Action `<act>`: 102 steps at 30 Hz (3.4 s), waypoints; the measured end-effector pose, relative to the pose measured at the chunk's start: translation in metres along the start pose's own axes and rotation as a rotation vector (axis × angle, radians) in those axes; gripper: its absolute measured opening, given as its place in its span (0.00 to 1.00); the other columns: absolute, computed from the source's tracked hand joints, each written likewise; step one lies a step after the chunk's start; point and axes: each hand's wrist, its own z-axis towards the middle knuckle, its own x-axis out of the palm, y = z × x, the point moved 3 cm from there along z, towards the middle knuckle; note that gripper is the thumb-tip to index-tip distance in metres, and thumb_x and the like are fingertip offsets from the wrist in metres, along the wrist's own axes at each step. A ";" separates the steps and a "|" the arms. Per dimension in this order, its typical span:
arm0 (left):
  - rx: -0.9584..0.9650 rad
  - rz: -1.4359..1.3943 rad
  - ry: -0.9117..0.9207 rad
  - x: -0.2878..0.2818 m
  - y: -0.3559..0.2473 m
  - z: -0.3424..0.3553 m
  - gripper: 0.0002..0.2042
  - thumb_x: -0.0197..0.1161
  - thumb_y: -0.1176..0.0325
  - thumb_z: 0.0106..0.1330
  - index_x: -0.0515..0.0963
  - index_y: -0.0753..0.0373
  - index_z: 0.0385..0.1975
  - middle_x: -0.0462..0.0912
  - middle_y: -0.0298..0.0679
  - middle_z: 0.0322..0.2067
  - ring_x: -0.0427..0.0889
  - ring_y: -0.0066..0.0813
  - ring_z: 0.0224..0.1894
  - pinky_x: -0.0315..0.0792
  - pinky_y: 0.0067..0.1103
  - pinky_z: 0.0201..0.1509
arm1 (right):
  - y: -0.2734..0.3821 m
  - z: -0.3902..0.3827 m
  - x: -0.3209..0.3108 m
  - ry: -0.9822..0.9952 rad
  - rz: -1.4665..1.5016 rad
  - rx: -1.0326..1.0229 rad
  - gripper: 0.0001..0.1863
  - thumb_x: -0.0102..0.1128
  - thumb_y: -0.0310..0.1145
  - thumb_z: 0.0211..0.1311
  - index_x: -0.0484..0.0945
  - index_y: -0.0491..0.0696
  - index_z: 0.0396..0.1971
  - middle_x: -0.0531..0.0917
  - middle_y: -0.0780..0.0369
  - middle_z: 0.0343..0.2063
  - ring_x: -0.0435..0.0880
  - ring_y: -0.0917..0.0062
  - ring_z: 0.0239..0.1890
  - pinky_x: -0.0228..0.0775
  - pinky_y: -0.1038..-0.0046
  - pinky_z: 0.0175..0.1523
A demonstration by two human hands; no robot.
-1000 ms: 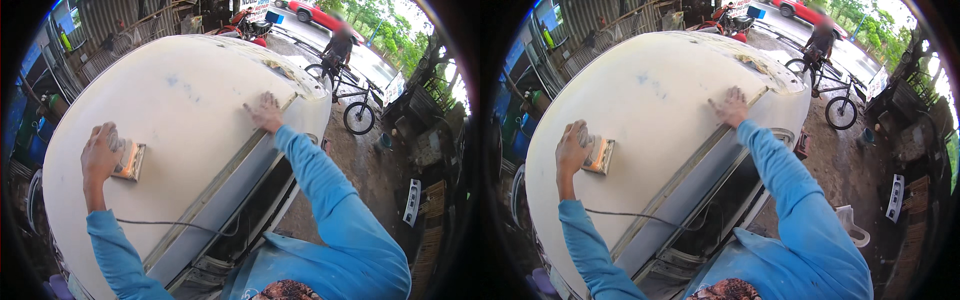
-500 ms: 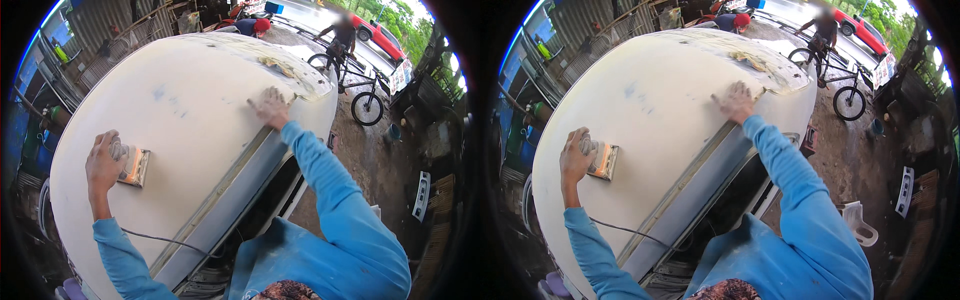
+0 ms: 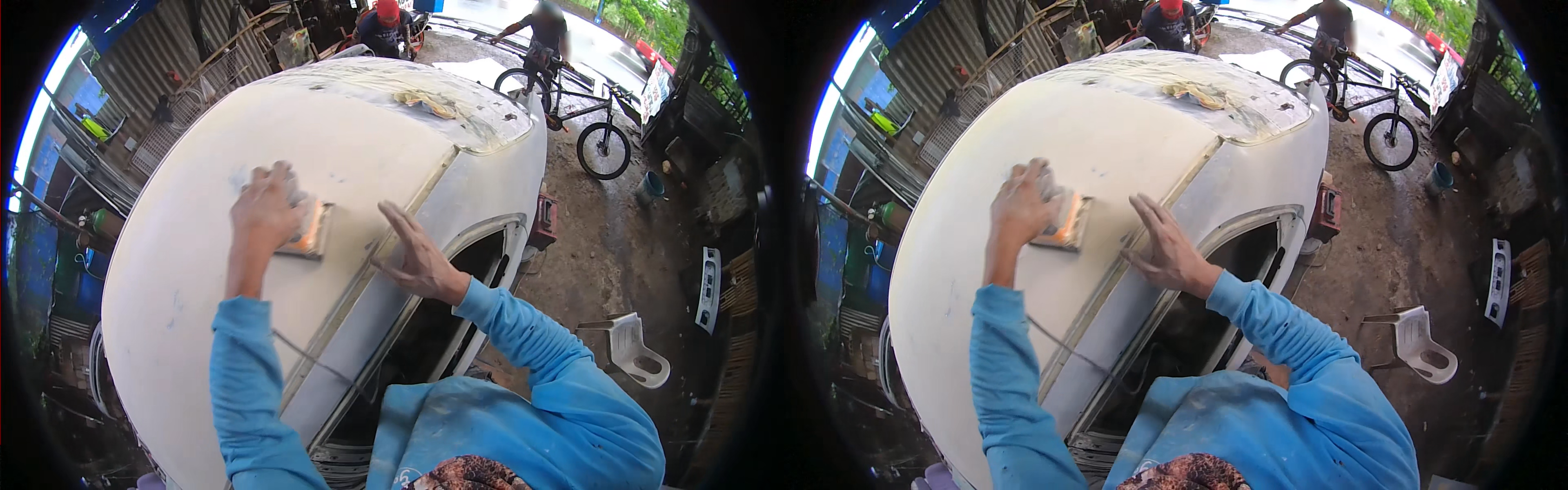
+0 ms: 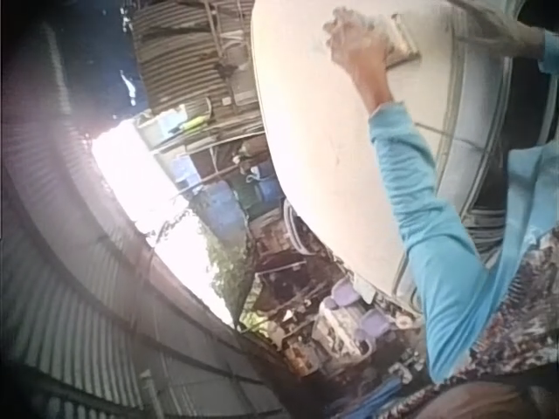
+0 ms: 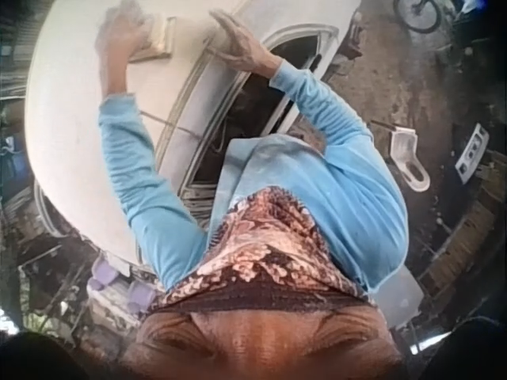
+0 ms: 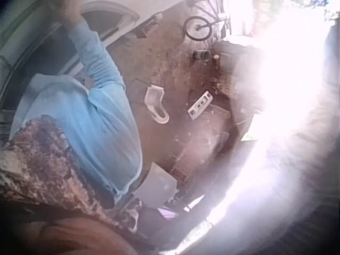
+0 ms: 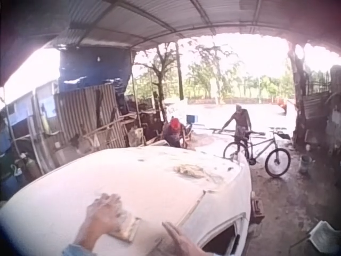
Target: Sanding the roof of a white vehicle using a power sander.
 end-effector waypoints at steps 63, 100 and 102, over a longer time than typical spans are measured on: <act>-0.104 -0.747 -0.277 0.065 0.136 -0.184 0.17 0.73 0.76 0.58 0.84 0.64 0.48 0.83 0.38 0.34 0.71 0.22 0.20 0.70 0.22 0.26 | -0.051 0.221 -0.112 0.294 -0.813 0.191 0.34 0.70 0.47 0.49 0.77 0.51 0.58 0.86 0.49 0.48 0.85 0.55 0.50 0.76 0.60 0.56; -0.107 -0.709 -0.275 0.064 0.137 -0.184 0.16 0.74 0.70 0.58 0.84 0.61 0.47 0.83 0.36 0.34 0.74 0.25 0.20 0.74 0.25 0.28 | -0.049 0.204 -0.112 0.304 -0.762 0.202 0.31 0.69 0.47 0.51 0.76 0.47 0.54 0.85 0.47 0.41 0.87 0.55 0.42 0.79 0.57 0.50; -0.113 -0.711 -0.258 0.064 0.136 -0.184 0.17 0.74 0.71 0.57 0.85 0.61 0.47 0.83 0.36 0.34 0.73 0.24 0.20 0.73 0.24 0.28 | -0.024 0.184 -0.104 0.356 -0.776 0.011 0.31 0.69 0.46 0.51 0.76 0.47 0.54 0.84 0.47 0.43 0.85 0.55 0.46 0.76 0.57 0.54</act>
